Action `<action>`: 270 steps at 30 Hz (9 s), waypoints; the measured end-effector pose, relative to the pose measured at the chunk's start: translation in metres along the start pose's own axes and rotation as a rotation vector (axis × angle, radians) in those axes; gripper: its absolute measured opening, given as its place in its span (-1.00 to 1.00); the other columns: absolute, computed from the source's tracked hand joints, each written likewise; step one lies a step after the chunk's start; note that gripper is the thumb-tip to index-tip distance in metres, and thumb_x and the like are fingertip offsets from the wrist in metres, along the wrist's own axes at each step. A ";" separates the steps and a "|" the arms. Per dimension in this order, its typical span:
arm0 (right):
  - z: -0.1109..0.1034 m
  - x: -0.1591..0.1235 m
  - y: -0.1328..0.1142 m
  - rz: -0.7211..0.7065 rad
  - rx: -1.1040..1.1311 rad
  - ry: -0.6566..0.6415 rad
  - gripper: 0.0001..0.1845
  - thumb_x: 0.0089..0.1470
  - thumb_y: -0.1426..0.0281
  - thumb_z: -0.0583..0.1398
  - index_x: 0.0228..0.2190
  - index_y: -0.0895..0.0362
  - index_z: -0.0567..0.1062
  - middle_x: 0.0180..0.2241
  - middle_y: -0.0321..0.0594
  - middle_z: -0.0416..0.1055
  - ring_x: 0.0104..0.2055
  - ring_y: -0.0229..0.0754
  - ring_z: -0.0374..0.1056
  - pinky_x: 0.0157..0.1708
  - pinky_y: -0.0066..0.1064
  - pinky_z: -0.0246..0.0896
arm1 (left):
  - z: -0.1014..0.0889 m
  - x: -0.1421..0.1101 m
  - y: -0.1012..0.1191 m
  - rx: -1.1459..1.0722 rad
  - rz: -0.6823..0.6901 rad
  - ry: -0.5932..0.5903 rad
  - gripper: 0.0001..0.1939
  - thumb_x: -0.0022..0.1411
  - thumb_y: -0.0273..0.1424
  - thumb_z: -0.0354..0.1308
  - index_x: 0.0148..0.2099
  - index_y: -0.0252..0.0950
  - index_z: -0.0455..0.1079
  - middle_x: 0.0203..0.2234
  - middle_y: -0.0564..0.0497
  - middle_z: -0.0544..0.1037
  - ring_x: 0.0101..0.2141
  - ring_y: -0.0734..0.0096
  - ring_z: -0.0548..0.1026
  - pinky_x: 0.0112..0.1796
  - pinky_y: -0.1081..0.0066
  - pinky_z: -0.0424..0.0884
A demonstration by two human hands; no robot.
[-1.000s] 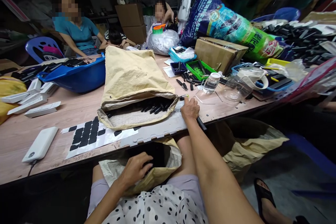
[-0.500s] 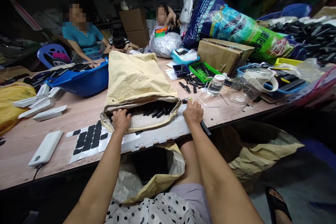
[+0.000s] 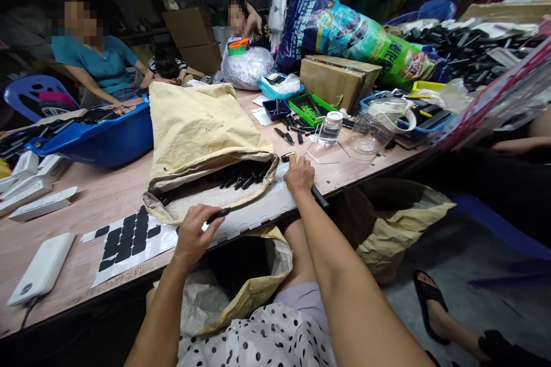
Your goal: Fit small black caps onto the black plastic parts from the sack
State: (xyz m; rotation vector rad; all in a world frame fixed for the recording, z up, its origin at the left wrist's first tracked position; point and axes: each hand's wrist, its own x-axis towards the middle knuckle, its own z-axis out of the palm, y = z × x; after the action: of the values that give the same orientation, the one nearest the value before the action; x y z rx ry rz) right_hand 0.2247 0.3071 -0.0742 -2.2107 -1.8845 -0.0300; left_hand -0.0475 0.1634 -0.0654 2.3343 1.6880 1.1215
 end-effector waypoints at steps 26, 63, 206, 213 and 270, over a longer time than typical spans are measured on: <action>0.007 0.001 0.011 0.048 0.070 0.058 -0.50 0.28 0.47 -0.07 0.08 0.26 0.51 -0.02 0.21 0.32 -0.02 0.12 0.25 -0.18 -0.20 0.13 | 0.014 -0.019 -0.020 -0.249 -0.416 -0.149 -0.82 0.10 -0.36 0.31 -0.20 -0.24 0.56 -0.35 -0.01 0.50 -0.26 0.32 0.45 -0.17 0.33 0.42; -0.011 -0.162 -0.059 -0.634 0.573 0.101 -0.55 0.31 0.45 -0.01 0.09 0.17 0.52 -0.29 -0.12 0.45 -0.27 -0.15 0.41 -0.25 -0.42 0.32 | 0.027 -0.015 -0.018 -0.280 -0.467 -0.162 -0.83 0.09 -0.42 0.32 -0.21 -0.20 0.62 -0.39 0.02 0.46 -0.28 0.35 0.44 -0.13 0.31 0.38; -0.023 -0.012 0.003 0.165 0.240 -0.100 -0.47 0.23 0.51 0.02 0.16 0.08 0.47 -0.02 0.06 0.35 0.01 0.04 0.28 -0.13 -0.26 0.15 | 0.020 -0.011 -0.005 -0.143 -0.389 -0.101 -0.83 0.07 -0.45 0.30 -0.22 -0.23 0.55 -0.37 0.03 0.51 -0.29 0.35 0.46 -0.16 0.35 0.40; -0.040 -0.057 0.016 0.140 0.778 0.203 -0.49 0.16 0.40 0.05 0.10 0.23 0.48 -0.26 -0.08 0.43 -0.24 -0.12 0.31 -0.14 -0.28 0.26 | 0.026 -0.010 -0.009 -0.117 -0.429 -0.149 -0.83 0.06 -0.43 0.36 -0.23 -0.20 0.60 -0.37 0.01 0.51 -0.26 0.32 0.46 -0.16 0.34 0.39; -0.003 -0.032 0.000 0.039 0.092 0.036 -0.48 0.27 0.47 -0.05 0.16 0.18 0.48 -0.04 0.19 0.30 -0.01 0.12 0.21 -0.15 -0.17 0.09 | 0.023 -0.037 0.014 -0.225 -0.169 -0.083 -0.75 0.35 -0.22 0.07 -0.15 -0.27 0.47 -0.31 -0.08 0.50 -0.24 0.30 0.46 -0.16 0.31 0.41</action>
State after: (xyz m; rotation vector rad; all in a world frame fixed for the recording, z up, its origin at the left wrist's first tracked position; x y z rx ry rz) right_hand 0.2197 0.2758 -0.0764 -2.1706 -1.7862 0.0226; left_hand -0.0280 0.1350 -0.0952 2.0344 1.6026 1.1032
